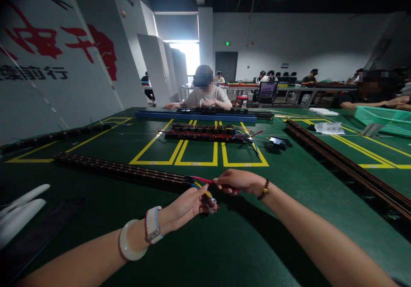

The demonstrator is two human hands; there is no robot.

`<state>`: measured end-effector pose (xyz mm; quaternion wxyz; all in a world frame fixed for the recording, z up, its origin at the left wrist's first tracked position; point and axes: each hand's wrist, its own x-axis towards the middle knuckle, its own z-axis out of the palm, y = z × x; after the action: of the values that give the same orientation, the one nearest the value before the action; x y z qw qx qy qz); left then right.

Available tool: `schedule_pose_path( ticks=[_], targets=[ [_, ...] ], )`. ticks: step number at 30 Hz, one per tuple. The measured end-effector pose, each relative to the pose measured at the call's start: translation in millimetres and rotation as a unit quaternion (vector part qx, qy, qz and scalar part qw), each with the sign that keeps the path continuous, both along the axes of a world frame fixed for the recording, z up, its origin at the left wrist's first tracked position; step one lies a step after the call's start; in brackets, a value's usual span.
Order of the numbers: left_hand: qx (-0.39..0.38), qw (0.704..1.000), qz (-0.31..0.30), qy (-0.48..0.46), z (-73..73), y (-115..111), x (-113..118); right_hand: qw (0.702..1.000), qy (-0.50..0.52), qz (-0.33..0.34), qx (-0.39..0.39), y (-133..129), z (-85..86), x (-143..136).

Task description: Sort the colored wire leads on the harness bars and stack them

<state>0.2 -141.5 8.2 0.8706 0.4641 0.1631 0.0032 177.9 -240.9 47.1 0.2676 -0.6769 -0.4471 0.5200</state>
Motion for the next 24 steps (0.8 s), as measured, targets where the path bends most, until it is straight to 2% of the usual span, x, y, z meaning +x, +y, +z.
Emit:
schedule_pose_path(
  ticks=[3, 7, 11, 15, 17, 20, 24],
  targets=[
    [0.001, 1.000, -0.004, 0.022, 0.8, 1, 1, 0.996, 0.068, -0.060, 0.015, 5, -10.6, 8],
    [0.010, 0.999, -0.005, 0.044, 6.5, -1, 1, 0.983, 0.016, -0.151, 0.102, 23, -19.7, 11],
    [0.029, 0.997, -0.010, 0.072, 12.4, -1, 0, 0.972, -0.041, -0.171, 0.155, 58, -22.8, 15],
    [0.046, 0.995, -0.014, 0.087, 14.5, 0, 0, 0.967, -0.086, -0.171, 0.166, 99, -20.8, 17],
    [0.046, 0.994, -0.016, 0.094, 13.6, 0, 0, 0.967, -0.109, -0.163, 0.165, 112, -20.8, 17],
    [0.035, 0.996, -0.014, 0.082, 11.2, 0, 2, 0.968, -0.141, -0.147, 0.148, 111, -23.3, 20],
    [0.023, 0.998, -0.006, 0.064, 10.3, -1, 2, 0.966, -0.195, -0.129, 0.108, 75, -20.0, 23]
  ],
)
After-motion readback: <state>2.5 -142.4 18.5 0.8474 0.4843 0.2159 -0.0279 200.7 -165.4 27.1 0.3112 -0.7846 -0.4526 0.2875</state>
